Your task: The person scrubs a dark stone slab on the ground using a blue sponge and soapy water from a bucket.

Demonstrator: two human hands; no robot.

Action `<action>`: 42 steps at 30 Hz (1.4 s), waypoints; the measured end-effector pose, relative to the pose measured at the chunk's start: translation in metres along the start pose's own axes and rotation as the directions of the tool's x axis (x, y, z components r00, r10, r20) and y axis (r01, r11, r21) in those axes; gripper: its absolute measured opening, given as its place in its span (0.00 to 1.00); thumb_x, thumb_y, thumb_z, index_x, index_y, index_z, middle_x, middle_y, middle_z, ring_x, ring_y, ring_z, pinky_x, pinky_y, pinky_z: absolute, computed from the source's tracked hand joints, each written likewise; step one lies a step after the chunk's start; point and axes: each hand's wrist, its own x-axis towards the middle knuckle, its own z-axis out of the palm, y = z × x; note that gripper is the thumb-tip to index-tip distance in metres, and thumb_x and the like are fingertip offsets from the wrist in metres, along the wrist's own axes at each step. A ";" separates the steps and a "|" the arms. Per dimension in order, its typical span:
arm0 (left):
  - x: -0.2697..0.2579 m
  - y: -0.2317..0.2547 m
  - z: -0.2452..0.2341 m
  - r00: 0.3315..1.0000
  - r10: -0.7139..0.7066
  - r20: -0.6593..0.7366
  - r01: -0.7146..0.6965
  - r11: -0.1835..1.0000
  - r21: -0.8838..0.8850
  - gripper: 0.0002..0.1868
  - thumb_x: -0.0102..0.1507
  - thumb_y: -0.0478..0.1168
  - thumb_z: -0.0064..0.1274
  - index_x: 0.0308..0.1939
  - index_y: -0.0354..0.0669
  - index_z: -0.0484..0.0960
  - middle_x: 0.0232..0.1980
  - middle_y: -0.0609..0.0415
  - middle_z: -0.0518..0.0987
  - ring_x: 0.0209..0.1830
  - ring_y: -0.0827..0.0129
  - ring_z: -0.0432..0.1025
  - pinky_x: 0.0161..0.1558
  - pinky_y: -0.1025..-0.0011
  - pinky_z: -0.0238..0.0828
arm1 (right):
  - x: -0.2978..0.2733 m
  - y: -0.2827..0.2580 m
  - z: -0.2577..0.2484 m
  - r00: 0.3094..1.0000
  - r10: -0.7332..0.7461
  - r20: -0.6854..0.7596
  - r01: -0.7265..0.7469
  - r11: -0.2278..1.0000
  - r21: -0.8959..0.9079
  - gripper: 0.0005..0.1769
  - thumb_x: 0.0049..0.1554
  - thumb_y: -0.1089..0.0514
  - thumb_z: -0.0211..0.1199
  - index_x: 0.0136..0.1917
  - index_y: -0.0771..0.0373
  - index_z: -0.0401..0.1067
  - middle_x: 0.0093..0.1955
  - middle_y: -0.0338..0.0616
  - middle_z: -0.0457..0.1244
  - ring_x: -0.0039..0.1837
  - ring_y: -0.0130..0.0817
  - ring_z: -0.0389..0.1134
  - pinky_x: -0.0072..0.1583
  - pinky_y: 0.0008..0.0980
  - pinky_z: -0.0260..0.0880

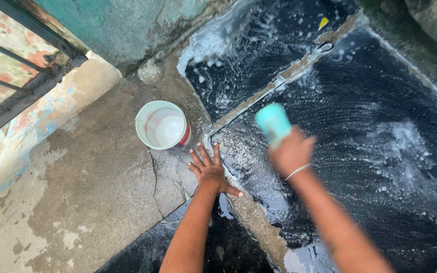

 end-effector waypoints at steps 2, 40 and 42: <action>0.001 -0.002 0.001 1.000 0.004 0.018 -0.004 1.000 0.002 0.99 0.28 0.74 0.75 0.78 0.42 0.15 0.74 0.16 0.10 0.69 0.16 0.03 0.67 0.20 0.17 | 0.047 0.077 0.009 0.979 0.132 -0.158 -0.152 0.981 -0.118 0.24 0.61 0.40 0.58 0.52 0.64 0.75 0.53 0.56 0.65 0.53 0.54 0.67 0.64 0.58 0.54; -0.008 0.003 -0.008 0.999 -0.024 0.048 0.022 0.999 0.039 0.98 0.30 0.74 0.75 0.78 0.44 0.13 0.75 0.17 0.10 0.70 0.17 0.04 0.67 0.22 0.19 | -0.025 -0.091 0.040 0.965 -0.254 0.062 0.245 0.961 0.126 0.38 0.51 0.48 0.63 0.73 0.60 0.63 0.57 0.59 0.65 0.56 0.51 0.67 0.65 0.59 0.50; -0.005 0.003 -0.008 0.998 -0.011 0.056 0.010 0.999 0.033 0.98 0.30 0.74 0.75 0.78 0.41 0.14 0.74 0.16 0.10 0.69 0.15 0.04 0.66 0.20 0.19 | -0.035 -0.102 0.024 0.894 -0.445 0.058 0.444 0.895 0.036 0.41 0.51 0.47 0.63 0.77 0.52 0.64 0.51 0.59 0.63 0.53 0.52 0.66 0.54 0.55 0.53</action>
